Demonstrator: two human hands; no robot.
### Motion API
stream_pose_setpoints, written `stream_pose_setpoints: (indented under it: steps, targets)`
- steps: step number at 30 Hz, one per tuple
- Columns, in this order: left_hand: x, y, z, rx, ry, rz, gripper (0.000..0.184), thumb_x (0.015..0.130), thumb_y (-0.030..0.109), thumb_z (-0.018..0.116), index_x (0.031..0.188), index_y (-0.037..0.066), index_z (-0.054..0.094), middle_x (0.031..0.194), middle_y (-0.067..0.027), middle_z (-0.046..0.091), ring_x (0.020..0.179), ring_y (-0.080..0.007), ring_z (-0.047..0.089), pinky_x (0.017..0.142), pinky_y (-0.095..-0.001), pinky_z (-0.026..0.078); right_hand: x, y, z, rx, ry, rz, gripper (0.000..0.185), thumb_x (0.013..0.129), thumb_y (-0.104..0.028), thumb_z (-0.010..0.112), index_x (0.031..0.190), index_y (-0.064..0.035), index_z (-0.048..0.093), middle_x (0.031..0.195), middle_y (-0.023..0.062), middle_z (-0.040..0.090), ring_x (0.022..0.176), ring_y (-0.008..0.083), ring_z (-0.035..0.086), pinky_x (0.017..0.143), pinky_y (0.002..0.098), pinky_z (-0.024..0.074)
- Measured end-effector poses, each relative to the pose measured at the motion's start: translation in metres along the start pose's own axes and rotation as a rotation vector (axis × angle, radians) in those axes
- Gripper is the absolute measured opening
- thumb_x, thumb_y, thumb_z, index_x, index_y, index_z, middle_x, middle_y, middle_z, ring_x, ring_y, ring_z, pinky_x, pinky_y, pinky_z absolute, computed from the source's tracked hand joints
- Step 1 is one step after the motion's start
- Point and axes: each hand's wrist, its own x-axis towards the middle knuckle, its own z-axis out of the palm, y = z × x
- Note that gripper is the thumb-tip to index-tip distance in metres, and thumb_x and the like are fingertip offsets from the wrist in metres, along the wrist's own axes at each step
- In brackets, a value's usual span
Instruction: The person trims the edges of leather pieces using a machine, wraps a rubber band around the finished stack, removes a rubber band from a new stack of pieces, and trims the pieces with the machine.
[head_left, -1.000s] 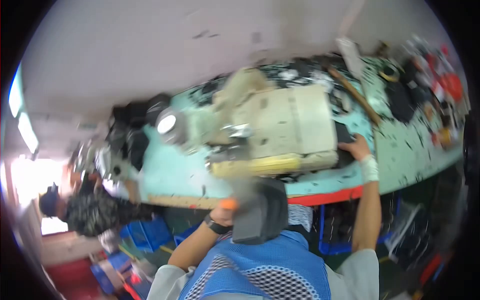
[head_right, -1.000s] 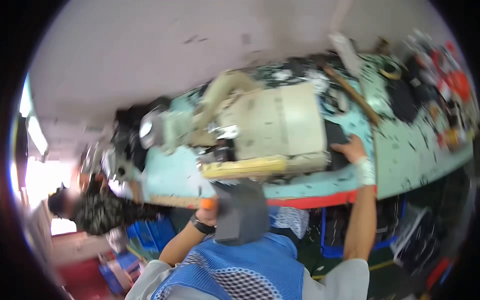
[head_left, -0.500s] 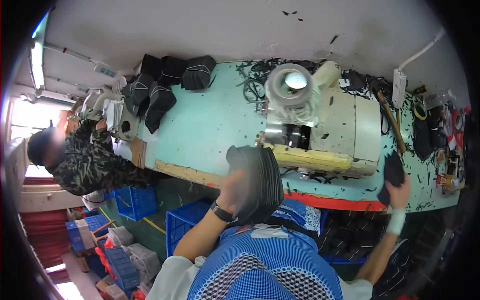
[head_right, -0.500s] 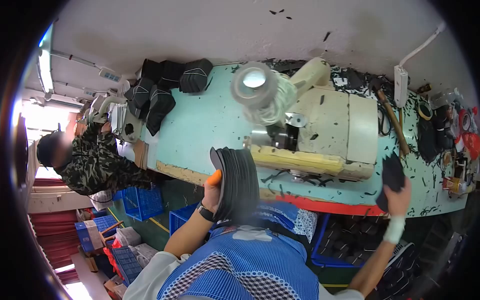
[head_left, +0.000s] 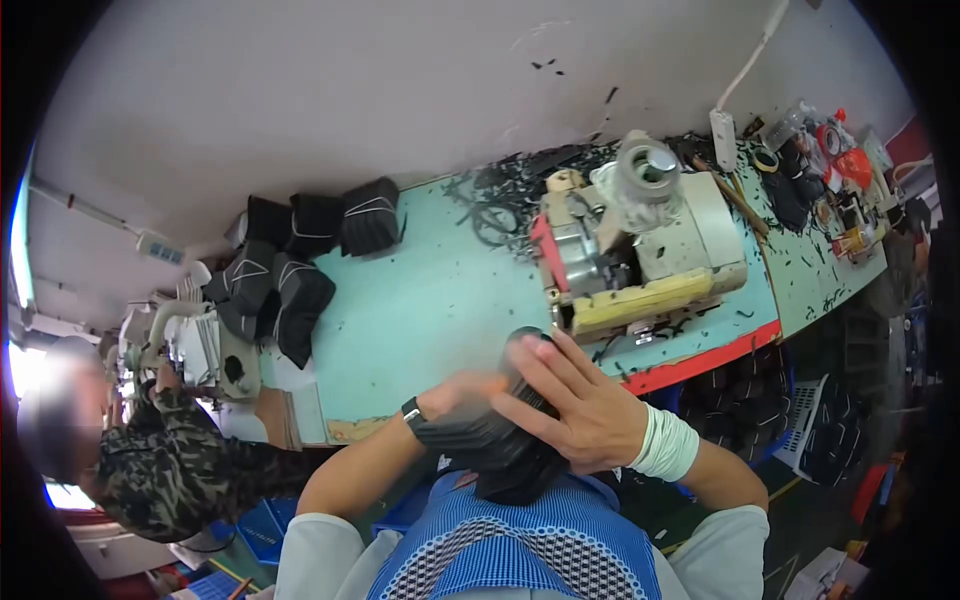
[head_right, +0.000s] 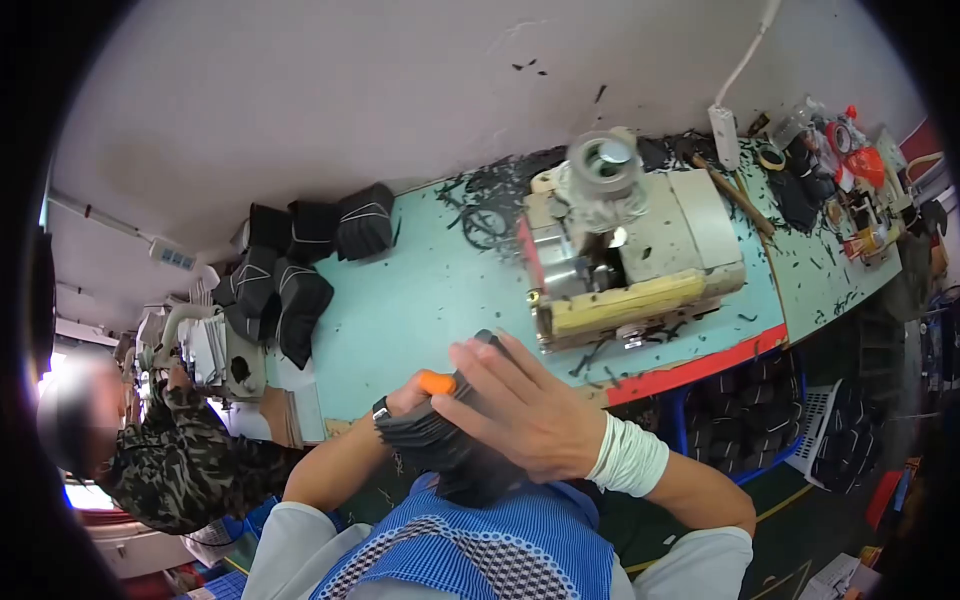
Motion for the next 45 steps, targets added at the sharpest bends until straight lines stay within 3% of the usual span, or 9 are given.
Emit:
stream_pose_setpoints:
  steps: [2, 6, 13, 23, 27, 30, 35, 43, 45]
  targets:
    - [-0.014, 0.012, 0.013, 0.942, 0.175, 0.203, 0.055, 0.095, 0.037, 0.042, 0.137, 0.002, 0.042, 0.135, -0.0142, 0.049, 0.122, -0.0250, 0.051, 0.107, -0.0392, 0.038, 0.016, -0.009, 0.014, 0.116, -0.076, 0.079, 0.089, 0.064, -0.027, 0.073, 0.137, 0.0014, 0.030, 0.139, 0.0295, 0.032, 0.125, 0.0487, 0.037, 0.107, 0.0592, 0.0271]
    - [-0.013, 0.005, -0.016, -0.382, -0.263, 0.410, 0.077, 0.092, 0.068, 0.025, 0.132, 0.005, 0.046, 0.129, -0.0107, 0.053, 0.118, -0.0254, 0.051, 0.105, -0.0408, 0.036, 0.045, -0.033, 0.047, 0.847, 0.284, 0.502, 0.097, 0.066, -0.024, 0.081, 0.141, 0.0042, 0.026, 0.138, 0.0195, 0.038, 0.129, 0.0311, 0.038, 0.110, 0.0437, 0.0285]
    - [-0.058, -0.054, -0.023, 0.468, 0.277, 0.523, 0.101, 0.087, 0.041, 0.065, 0.150, 0.021, -0.010, 0.156, -0.0095, 0.013, 0.140, -0.0227, 0.025, 0.113, -0.0423, 0.026, 0.014, -0.074, 0.115, 1.344, 0.370, 0.840, 0.103, 0.069, -0.014, 0.081, 0.146, -0.0001, 0.013, 0.140, 0.0141, 0.039, 0.129, 0.0246, 0.040, 0.106, 0.0363, 0.0336]
    - [-0.052, -0.048, -0.010, 0.487, 0.339, 0.383, 0.098, 0.088, 0.033, 0.064, 0.150, 0.014, -0.009, 0.153, -0.0106, 0.020, 0.139, -0.0217, 0.026, 0.112, -0.0387, 0.026, 0.019, -0.058, 0.123, 1.372, 0.373, 0.827, 0.098, 0.066, -0.013, 0.082, 0.143, -0.0037, 0.021, 0.135, 0.0113, 0.043, 0.124, 0.0220, 0.044, 0.104, 0.0372, 0.0372]
    - [-0.028, 0.013, -0.012, 0.684, 0.490, 0.428, 0.083, 0.091, 0.023, 0.060, 0.150, 0.005, 0.005, 0.147, -0.0129, 0.032, 0.136, -0.0213, 0.030, 0.112, -0.0366, 0.025, 0.045, -0.018, 0.125, 1.615, 0.518, 0.835, 0.079, 0.069, -0.009, 0.079, 0.135, -0.0025, 0.037, 0.124, 0.0088, 0.054, 0.114, 0.0195, 0.053, 0.099, 0.0349, 0.0418]
    - [-0.034, 0.033, -0.002, 1.489, 1.124, 1.179, 0.052, 0.084, 0.011, 0.067, 0.131, 0.001, 0.045, 0.131, -0.0169, 0.050, 0.113, -0.0230, 0.053, 0.094, -0.0314, 0.041, 0.078, 0.006, 0.110, 1.367, 0.599, 0.812, 0.075, 0.070, -0.008, 0.078, 0.133, -0.0018, 0.038, 0.122, 0.0097, 0.054, 0.110, 0.0193, 0.054, 0.095, 0.0329, 0.0440]
    - [-0.043, -0.010, 0.045, 1.740, 0.731, 0.762, 0.016, 0.073, 0.008, 0.077, 0.086, 0.002, 0.069, 0.082, -0.0112, 0.068, 0.059, -0.0180, 0.062, 0.056, -0.0279, 0.050, 0.102, 0.014, 0.097, 1.301, 0.721, 0.726, 0.069, 0.069, -0.007, 0.078, 0.128, 0.0008, 0.042, 0.114, 0.0104, 0.058, 0.102, 0.0180, 0.058, 0.090, 0.0318, 0.0472]
    - [-0.039, -0.004, 0.037, 1.434, 0.556, 0.872, 0.011, 0.078, 0.006, 0.073, 0.086, 0.002, 0.068, 0.080, -0.0115, 0.066, 0.077, -0.0220, 0.066, 0.072, -0.0358, 0.052, 0.120, 0.012, 0.092, 1.140, 0.630, 0.815, 0.082, 0.068, -0.010, 0.080, 0.133, 0.0092, 0.033, 0.119, 0.0146, 0.057, 0.105, 0.0185, 0.057, 0.095, 0.0310, 0.0441]
    - [-0.056, -0.006, 0.031, 0.519, 0.322, 0.771, 0.012, 0.081, 0.010, 0.071, 0.081, 0.002, 0.063, 0.084, -0.0113, 0.067, 0.084, -0.0259, 0.065, 0.081, -0.0464, 0.048, 0.114, 0.019, 0.101, 0.906, 0.668, 0.701, 0.098, 0.066, -0.013, 0.082, 0.138, 0.0126, 0.022, 0.124, 0.0181, 0.053, 0.111, 0.0212, 0.055, 0.098, 0.0317, 0.0413]
